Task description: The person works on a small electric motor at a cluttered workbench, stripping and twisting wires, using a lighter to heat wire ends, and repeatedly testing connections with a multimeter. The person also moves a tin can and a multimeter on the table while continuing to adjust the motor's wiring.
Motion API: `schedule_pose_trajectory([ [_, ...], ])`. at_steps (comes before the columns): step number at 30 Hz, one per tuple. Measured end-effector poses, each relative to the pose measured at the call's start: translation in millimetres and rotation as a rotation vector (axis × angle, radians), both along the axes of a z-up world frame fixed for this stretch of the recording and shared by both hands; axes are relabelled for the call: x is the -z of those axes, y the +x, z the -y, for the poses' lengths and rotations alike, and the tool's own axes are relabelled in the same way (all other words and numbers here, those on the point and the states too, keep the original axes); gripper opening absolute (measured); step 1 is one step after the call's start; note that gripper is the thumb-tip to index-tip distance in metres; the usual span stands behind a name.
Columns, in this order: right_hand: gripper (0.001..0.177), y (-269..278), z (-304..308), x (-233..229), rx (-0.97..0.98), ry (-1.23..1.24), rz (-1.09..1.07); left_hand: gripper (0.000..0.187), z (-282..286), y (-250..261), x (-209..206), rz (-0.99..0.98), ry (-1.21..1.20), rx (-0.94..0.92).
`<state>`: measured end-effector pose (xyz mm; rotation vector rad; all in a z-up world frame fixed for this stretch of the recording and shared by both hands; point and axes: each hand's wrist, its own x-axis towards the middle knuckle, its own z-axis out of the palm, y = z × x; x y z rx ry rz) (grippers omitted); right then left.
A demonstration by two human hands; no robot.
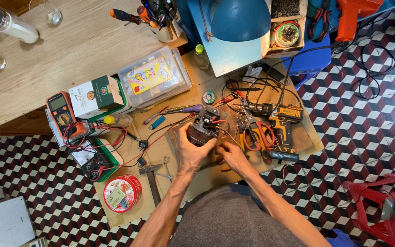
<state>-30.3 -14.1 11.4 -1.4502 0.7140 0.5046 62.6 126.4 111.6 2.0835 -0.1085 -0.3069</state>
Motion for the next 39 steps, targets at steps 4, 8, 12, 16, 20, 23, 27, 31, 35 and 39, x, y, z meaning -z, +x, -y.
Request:
schedule_pose_trajectory([
  [4, 0.033, -37.0, 14.6, -57.3, 0.052, -0.364, 0.177, 0.086, -29.2, 28.6, -8.0, -0.494, -0.143, 0.03],
  [8, 0.036, -45.9, 18.2, -85.0, 0.241, -0.603, 0.456, 0.08, -35.3, 44.9, 8.6, -0.545, -0.075, 0.108],
  [12, 0.029, -36.1, 19.7, -88.1, 0.285, -0.589, 0.422, 0.07, -32.2, 51.1, 14.7, -0.516, -0.051, 0.243],
  [16, 0.026, -20.1, 20.0, -71.9, 0.032, -0.943, 0.696, 0.063, -26.2, 57.8, 9.4, -0.487, 0.038, 0.318],
  [20, 0.054, -2.2, 15.8, -53.9, -0.102, -0.591, 0.422, 0.063, -30.2, 70.4, 20.0, -0.595, 0.088, 0.365],
  [23, 0.045, 1.1, 8.1, -47.0, -0.109, -0.458, 0.232, 0.064, -39.2, 73.3, 39.4, -0.347, 0.183, 0.422],
  [27, 0.036, 4.0, -0.8, -46.1, -0.083, -0.389, 0.314, 0.059, -54.7, 58.1, 56.7, -0.042, 0.122, 0.349],
  [31, 0.029, 6.1, -1.4, -46.6, -0.2, -0.42, 0.232, 0.057, -48.6, 47.0, 55.2, -0.152, 0.058, 0.219],
  [35, 0.033, 8.0, 10.5, -49.7, -0.226, -0.453, 0.214, 0.061, -41.3, 35.6, 40.2, 0.077, 0.033, 0.167],
  [39, 0.033, 8.1, 31.5, -52.4, -0.279, -0.562, 0.499, 0.061, -34.4, 23.9, 20.0, 0.335, -0.031, 0.16],
])
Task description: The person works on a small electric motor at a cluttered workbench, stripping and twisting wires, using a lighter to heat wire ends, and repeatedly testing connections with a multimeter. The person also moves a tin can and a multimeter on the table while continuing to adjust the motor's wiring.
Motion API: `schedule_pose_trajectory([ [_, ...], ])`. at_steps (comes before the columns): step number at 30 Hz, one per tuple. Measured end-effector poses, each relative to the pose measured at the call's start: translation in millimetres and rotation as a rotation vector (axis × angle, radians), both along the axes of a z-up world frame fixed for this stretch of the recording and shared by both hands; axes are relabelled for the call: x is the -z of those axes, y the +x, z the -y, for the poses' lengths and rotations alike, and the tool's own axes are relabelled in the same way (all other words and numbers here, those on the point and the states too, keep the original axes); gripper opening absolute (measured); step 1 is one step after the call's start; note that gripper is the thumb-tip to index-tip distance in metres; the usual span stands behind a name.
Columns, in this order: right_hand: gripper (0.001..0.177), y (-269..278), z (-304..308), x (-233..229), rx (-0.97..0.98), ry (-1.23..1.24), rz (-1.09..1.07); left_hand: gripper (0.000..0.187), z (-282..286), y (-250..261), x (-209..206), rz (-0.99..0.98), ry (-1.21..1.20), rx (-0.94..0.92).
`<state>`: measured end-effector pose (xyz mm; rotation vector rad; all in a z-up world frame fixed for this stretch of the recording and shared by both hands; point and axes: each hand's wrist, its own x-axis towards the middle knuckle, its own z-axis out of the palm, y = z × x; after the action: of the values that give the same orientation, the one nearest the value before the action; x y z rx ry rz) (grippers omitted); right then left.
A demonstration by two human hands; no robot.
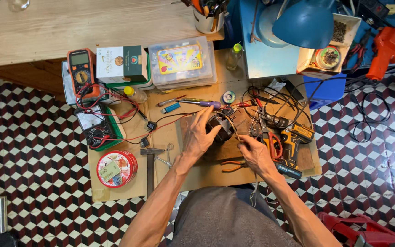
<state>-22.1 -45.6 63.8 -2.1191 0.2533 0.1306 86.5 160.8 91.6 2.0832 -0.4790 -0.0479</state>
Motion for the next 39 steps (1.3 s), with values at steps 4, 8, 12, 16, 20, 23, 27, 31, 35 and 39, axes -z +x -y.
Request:
schedule_pose_trajectory([
  [4, 0.034, 4.0, 10.7, -14.8, -0.05, -0.108, -0.115, 0.049, 14.5, 7.3, 4.7, 0.022, 0.006, 0.046],
  [8, 0.034, 7.5, 4.7, -32.9, -0.018, -0.05, 0.028, 0.031, 16.6, 5.9, 17.2, 0.054, 0.015, 0.079],
  [12, 0.027, 19.9, -16.0, -50.0, 0.251, -0.024, -0.021, 0.025, 14.0, 9.7, 18.2, 0.055, -0.013, 0.09],
  [16, 0.024, 50.7, -28.2, -64.4, 0.263, 0.008, 0.089, 0.024, 11.5, 14.2, 11.5, 0.093, 0.002, 0.136],
  [20, 0.026, 82.0, -28.6, -61.6, 0.233, 0.037, -0.021, 0.029, 6.0, 15.4, 7.8, 0.21, 0.07, 0.197],
  [23, 0.025, 88.7, -22.5, -49.7, 0.236, 0.117, -0.061, 0.031, 3.4, 17.1, 6.3, 0.212, 0.084, 0.221],
  [27, 0.024, 85.5, -14.9, -42.6, 0.273, 0.222, -0.056, 0.043, -0.3, 21.1, -1.5, 0.063, -0.045, 0.204],
  [31, 0.022, 82.2, -15.6, -45.5, 0.245, 0.137, -0.104, 0.034, -4.6, 24.7, -2.3, -0.039, -0.061, 0.176],
  [35, 0.023, 78.4, -14.9, -50.9, 0.21, 0.148, -0.08, 0.03, -2.4, 29.3, -0.8, -0.11, -0.092, 0.168],
  [39, 0.023, 76.9, -16.4, -53.2, 0.201, 0.142, -0.053, 0.022, -1.4, 34.2, -4.3, -0.133, -0.075, 0.191],
])
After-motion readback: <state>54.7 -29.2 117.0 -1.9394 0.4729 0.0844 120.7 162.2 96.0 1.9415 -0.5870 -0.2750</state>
